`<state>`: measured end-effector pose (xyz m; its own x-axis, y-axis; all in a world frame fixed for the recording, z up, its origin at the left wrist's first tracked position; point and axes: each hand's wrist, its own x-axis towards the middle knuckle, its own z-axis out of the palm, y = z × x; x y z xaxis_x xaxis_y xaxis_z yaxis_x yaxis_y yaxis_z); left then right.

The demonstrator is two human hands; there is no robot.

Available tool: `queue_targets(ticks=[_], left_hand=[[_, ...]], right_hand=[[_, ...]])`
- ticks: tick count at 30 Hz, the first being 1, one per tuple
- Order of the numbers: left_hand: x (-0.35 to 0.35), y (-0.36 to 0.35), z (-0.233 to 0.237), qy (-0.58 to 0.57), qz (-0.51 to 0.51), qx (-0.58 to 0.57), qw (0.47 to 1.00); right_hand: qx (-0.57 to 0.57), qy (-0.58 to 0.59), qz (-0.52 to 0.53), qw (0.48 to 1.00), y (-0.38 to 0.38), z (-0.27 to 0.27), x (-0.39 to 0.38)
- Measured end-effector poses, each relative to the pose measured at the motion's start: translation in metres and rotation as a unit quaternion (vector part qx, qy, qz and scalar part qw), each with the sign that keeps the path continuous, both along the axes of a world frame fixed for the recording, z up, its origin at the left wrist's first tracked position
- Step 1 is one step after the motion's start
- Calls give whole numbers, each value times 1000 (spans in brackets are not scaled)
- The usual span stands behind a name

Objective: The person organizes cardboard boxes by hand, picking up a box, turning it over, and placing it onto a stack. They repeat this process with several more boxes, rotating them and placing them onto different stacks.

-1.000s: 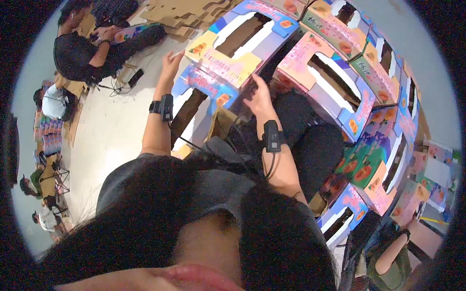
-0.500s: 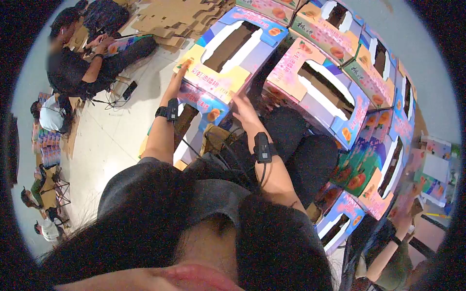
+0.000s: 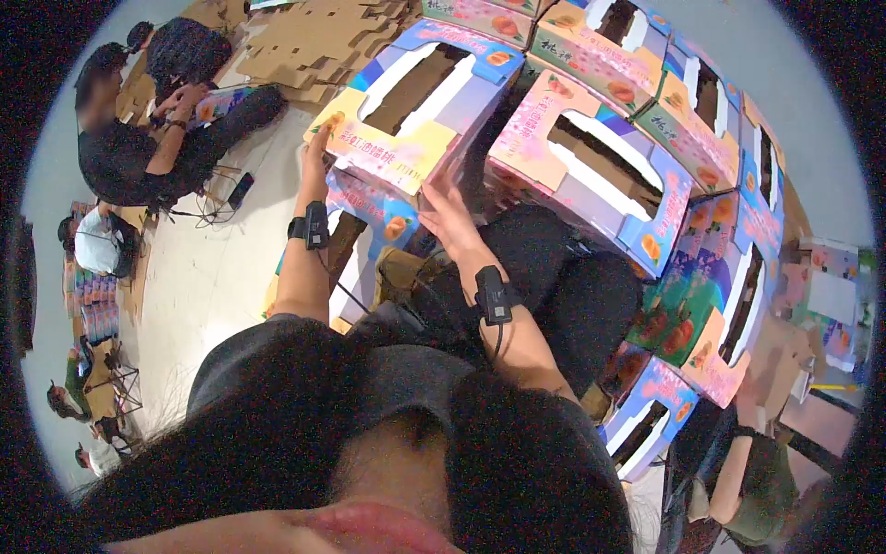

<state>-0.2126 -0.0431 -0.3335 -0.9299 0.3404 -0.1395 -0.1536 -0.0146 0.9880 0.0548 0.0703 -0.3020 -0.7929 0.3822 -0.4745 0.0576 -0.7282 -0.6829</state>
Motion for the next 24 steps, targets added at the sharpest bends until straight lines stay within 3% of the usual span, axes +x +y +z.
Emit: queue_targets(ticks=[2,3,6,9,11,12,15,18,22,24], left_hand=[[-3,-2,-2,-97,26,-35,994],[13,-3,20,-87,-7,1,996],[15,-2,10,-82,-17,73,994],[18,4,2,51,26,19,998],[-5,0,-35,91,40,-58,993],[-5,3,-27,111,48,-95,988],[17,8,-6,47,16,-36,998],[14,1,-11,58,-102,-9,993],[0,-1,-25,87,-86,16,992],[-7,4,-13,225,85,-182,954]], right_hand=[[13,-3,13,1000,0,-1,-2],[20,-19,15,1000,-3,0,-3],[43,-45,41,997,-4,-2,-3],[72,-49,59,994,-2,-15,-6],[90,-62,48,993,-1,-16,-8],[96,-62,39,993,-2,-17,-8],[106,-77,22,991,-1,-16,-7],[102,-108,18,989,-1,-10,-6],[122,-121,-25,985,-5,-23,-7],[158,-143,-83,974,-3,-65,-13]])
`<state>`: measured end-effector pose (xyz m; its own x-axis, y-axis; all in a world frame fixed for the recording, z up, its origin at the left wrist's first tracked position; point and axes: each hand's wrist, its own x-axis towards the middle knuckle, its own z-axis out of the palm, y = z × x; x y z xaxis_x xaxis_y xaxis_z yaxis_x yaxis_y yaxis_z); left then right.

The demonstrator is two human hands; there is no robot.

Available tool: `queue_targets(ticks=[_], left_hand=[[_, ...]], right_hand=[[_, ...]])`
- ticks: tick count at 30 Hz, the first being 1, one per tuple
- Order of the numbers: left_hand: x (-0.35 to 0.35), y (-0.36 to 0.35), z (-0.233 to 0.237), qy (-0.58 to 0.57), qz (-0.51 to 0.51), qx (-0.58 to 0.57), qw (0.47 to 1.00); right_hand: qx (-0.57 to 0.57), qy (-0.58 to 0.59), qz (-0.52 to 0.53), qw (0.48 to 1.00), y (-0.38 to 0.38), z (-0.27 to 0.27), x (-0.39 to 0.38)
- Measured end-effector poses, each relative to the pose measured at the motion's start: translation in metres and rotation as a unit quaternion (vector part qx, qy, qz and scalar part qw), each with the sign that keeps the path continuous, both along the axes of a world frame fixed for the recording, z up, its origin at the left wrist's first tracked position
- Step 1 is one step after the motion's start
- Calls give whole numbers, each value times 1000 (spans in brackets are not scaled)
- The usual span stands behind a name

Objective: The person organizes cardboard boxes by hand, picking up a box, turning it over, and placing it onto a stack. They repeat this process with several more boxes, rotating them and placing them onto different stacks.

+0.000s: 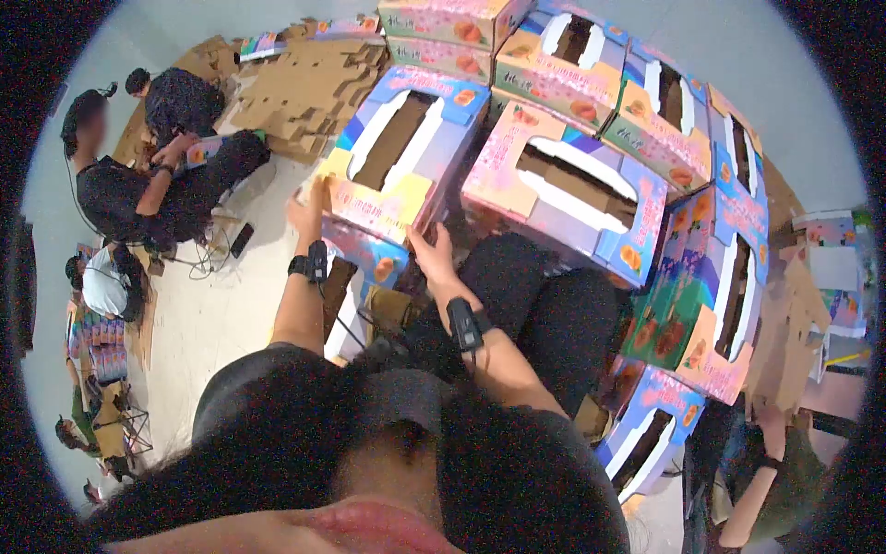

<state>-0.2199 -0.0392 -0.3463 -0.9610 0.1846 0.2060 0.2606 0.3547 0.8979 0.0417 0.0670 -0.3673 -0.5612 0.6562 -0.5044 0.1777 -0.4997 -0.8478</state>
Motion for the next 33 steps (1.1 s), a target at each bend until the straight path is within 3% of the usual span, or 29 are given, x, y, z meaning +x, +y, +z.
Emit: queue_targets(ticks=[2,3,6,9,10,12,13,15,16,20,23,26,27,33], left_hand=[[-10,21,23,217,189,-115,951],[-17,40,43,257,136,-37,956],[-16,117,113,213,-83,45,972],[4,198,163,236,-246,-3,940],[9,228,171,244,-286,-16,927],[20,278,171,378,-272,-31,884],[25,303,171,393,-288,-22,873],[37,340,163,432,-227,-48,872],[43,356,157,448,-198,-61,870],[51,389,187,380,-204,-209,877],[23,416,187,302,-216,-141,918],[-14,434,190,296,-294,-173,892],[-6,431,199,314,-243,-255,882],[-9,431,208,378,-208,-347,832]], right_hand=[[-75,39,-63,994,-5,56,15],[-82,62,-91,990,-4,54,17],[-158,193,-96,964,-2,55,30],[-211,232,-125,941,0,47,28],[-255,250,-91,930,1,33,28],[-315,251,-67,913,2,40,34],[-305,244,-70,918,0,33,31],[-285,225,-80,928,3,17,26],[-332,238,-47,912,10,6,30],[-362,227,-14,904,25,-7,38],[-377,219,-1,900,22,-11,32],[-390,218,14,895,12,-19,23],[-391,215,18,895,8,-20,20],[-383,210,35,899,1,-26,13]])
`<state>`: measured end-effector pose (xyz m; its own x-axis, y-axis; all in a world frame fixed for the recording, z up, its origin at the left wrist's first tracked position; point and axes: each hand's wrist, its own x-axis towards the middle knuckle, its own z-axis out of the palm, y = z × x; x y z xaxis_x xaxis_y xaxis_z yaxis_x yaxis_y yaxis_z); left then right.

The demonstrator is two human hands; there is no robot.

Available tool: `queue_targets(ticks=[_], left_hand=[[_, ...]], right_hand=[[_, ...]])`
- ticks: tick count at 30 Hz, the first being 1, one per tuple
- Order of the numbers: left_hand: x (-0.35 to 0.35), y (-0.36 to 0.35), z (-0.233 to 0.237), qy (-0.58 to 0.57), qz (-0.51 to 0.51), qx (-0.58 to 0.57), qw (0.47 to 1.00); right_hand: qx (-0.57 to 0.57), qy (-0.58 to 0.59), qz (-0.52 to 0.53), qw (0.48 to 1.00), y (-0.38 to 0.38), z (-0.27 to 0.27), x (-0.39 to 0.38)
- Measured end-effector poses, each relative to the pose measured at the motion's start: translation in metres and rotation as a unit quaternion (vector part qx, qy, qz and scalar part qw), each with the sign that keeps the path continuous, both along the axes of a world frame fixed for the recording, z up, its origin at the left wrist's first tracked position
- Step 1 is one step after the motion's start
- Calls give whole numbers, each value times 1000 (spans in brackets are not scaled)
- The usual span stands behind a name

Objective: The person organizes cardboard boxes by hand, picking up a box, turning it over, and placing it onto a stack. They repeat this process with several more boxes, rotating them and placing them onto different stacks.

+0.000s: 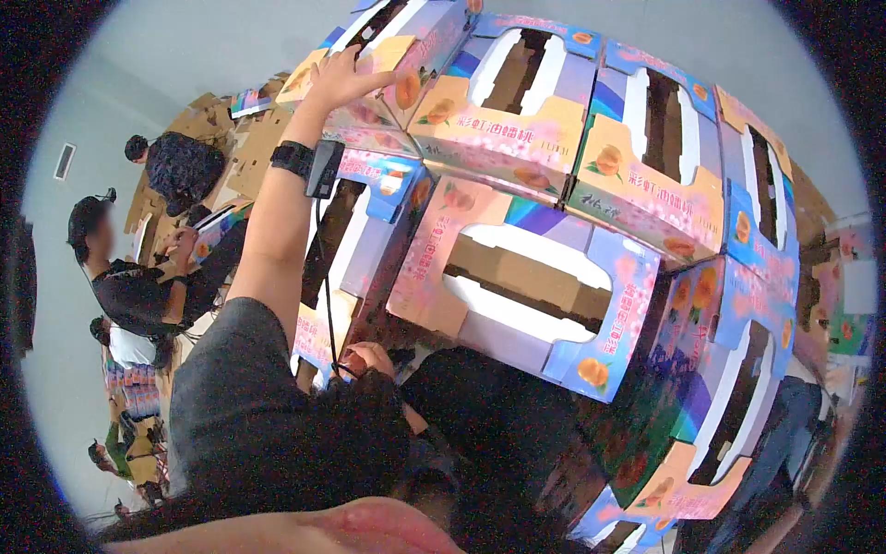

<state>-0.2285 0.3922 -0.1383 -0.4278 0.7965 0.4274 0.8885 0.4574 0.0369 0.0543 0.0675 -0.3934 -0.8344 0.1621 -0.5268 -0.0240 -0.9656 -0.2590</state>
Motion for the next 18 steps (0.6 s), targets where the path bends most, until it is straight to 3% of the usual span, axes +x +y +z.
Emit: queue_targets(ticks=[3,11,13,14,17,18], left_hand=[[14,-5,14,-72,34,-71,994],[46,-79,29,-131,-39,115,984],[65,-116,43,-187,-47,140,971],[76,-136,47,-216,-62,190,956],[117,-207,54,-233,-104,235,938],[140,-231,57,-180,-109,233,950]], right_hand=[[15,2,-2,1000,-2,-4,-2],[103,53,-51,992,0,-28,-7],[128,92,-68,985,12,-4,7],[75,71,-52,993,20,20,16],[148,173,-152,962,22,64,24],[162,138,-150,965,27,83,26]])
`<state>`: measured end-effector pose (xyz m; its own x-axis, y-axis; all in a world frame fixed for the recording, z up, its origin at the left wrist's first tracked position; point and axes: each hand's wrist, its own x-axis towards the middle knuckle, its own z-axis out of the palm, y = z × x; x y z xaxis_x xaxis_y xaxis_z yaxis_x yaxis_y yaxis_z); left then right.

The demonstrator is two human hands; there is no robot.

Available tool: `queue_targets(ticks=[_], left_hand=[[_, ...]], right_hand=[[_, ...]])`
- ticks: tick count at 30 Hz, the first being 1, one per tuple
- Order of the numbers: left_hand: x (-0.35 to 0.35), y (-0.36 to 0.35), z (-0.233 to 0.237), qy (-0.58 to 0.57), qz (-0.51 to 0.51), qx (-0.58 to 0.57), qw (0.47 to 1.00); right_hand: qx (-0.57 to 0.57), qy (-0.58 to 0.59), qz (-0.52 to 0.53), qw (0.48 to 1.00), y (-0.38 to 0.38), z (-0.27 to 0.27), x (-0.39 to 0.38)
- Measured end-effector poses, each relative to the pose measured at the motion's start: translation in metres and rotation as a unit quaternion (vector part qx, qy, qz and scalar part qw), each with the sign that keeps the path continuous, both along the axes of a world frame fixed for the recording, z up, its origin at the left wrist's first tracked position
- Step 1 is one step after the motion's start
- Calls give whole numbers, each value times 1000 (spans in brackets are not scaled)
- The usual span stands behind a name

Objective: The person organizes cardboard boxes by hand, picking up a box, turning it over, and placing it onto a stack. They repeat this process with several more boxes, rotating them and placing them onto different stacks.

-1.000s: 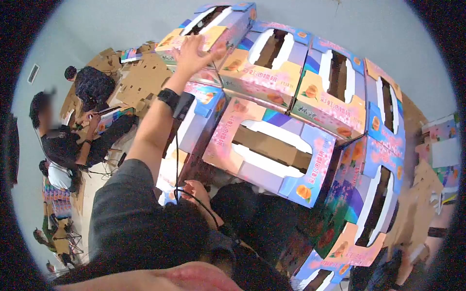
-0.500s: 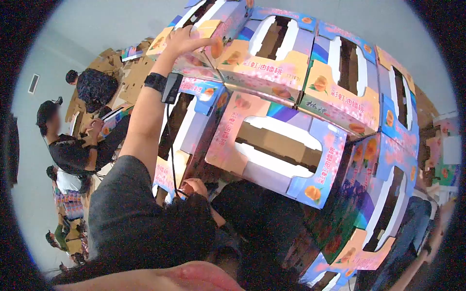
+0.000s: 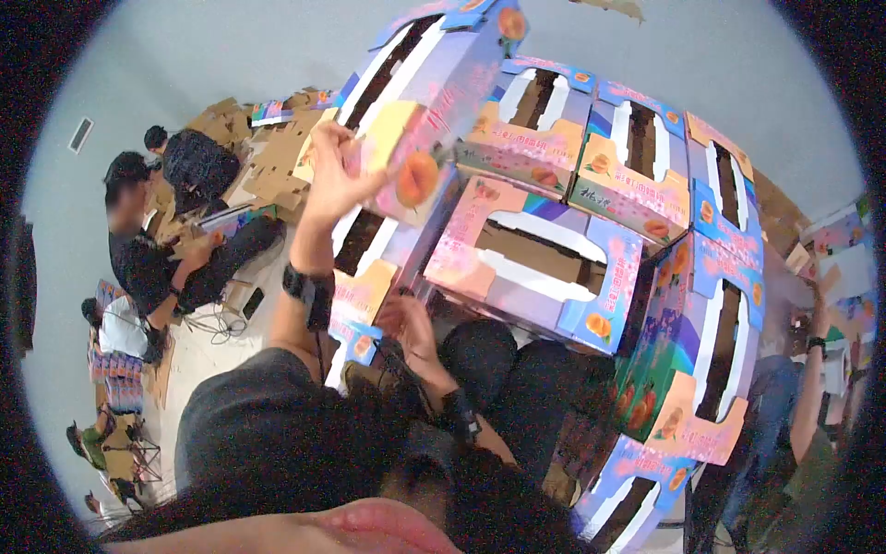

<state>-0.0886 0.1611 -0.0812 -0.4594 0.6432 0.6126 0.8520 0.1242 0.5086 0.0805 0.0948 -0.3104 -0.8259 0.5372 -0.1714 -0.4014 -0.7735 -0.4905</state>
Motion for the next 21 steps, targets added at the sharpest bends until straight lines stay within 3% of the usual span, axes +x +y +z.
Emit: queue_targets(ticks=[1,3,5,7,9,11,13,16,21], left_hand=[[25,-23,3,52,10,0,999],[61,-62,4,58,-23,33,998],[76,-90,-1,62,-77,63,993],[89,-109,-5,44,-114,82,989],[104,-126,-8,35,-130,101,986],[122,-136,-9,37,-135,124,982],[140,-145,-14,31,-149,126,980],[160,-153,-27,34,-167,116,979],[179,-157,-44,57,-187,118,974]], right_hand=[[8,-39,-5,999,5,20,4],[-37,-44,-87,995,18,65,23],[-12,-85,-180,980,36,93,42],[20,-46,-220,974,40,124,69],[92,-58,-200,974,41,145,94],[237,-94,-231,939,31,158,106],[295,-95,-217,926,23,163,118],[277,-138,-278,909,9,173,119],[194,-115,-283,932,17,156,139]])
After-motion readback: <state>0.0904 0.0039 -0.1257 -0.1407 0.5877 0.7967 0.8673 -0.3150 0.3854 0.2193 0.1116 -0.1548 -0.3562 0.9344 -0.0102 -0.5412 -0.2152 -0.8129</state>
